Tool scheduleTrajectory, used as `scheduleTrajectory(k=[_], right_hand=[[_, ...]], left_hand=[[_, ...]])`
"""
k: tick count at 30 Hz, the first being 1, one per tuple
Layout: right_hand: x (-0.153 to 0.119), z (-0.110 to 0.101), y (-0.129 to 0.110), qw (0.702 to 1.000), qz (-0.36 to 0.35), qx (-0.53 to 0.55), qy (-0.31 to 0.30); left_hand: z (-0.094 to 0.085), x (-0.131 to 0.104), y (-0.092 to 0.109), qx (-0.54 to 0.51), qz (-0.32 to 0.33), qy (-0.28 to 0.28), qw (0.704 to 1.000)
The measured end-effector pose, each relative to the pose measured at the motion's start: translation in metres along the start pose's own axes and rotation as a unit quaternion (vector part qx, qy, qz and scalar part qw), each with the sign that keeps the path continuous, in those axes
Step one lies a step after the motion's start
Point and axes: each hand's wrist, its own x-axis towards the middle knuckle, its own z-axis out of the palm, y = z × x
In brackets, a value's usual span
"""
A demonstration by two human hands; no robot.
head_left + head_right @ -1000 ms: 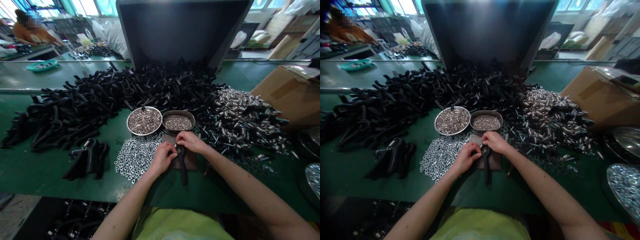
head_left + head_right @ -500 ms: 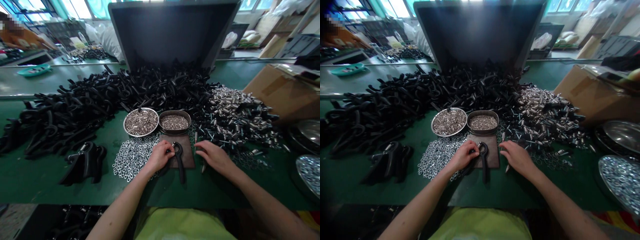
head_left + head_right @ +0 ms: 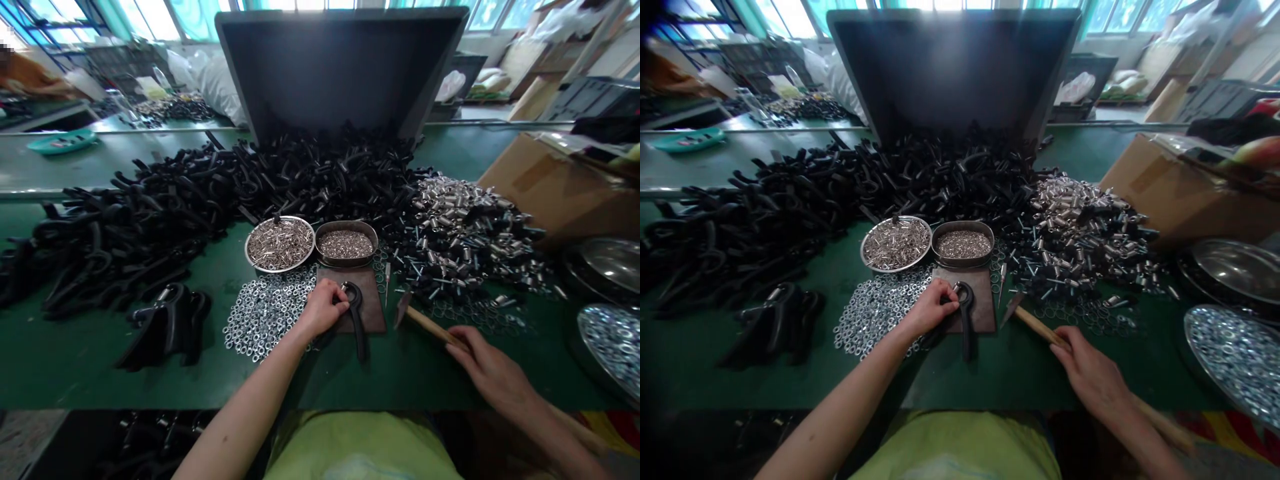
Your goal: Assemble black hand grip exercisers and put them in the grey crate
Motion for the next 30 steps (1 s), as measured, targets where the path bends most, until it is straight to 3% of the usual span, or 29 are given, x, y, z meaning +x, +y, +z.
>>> scheduleTrajectory(k=[2,5,8,12,17,21,23,27,30], right_hand=[[0.004,-0.011,-0.031,0.993,-0.081,0.084,0.016],[0.017,-0.011,-0.071,0.96,-0.184,0.187,0.095],[0.038,0.002,-0.09,0.956,-0.236,0.147,0.092],[0.052,0.002,-0.097,0.971,-0.235,0.041,0.008],[0.043,-0.003,-0.097,0.961,-0.243,0.101,0.083],[0.056,0.016,-0.088,0.977,-0.211,0.018,-0.017],[0.057,0.014,-0.089,0.98,-0.195,0.017,-0.027],[0.029,-0.011,-0.096,0.972,-0.218,0.087,0.023],[0.006,-0.014,-0.094,0.954,-0.244,0.149,0.09]], left_hand=[[0.0,0.0,0.001,-0.012,-0.019,0.008,1.0],[0.001,0.0,0.002,-0.022,-0.039,0.018,0.999],[0.002,0.0,0.002,-0.027,-0.047,0.025,0.998],[0.003,-0.001,0.0,-0.03,-0.041,0.038,0.998],[0.002,0.0,0.0,-0.029,-0.019,0.04,0.999],[0.002,-0.002,0.002,-0.006,0.004,0.045,0.999],[0.004,-0.008,0.002,0.021,0.025,0.074,0.997],[0.014,-0.036,-0.003,0.106,0.056,0.205,0.971],[0.022,-0.056,-0.007,0.16,0.045,0.202,0.965]])
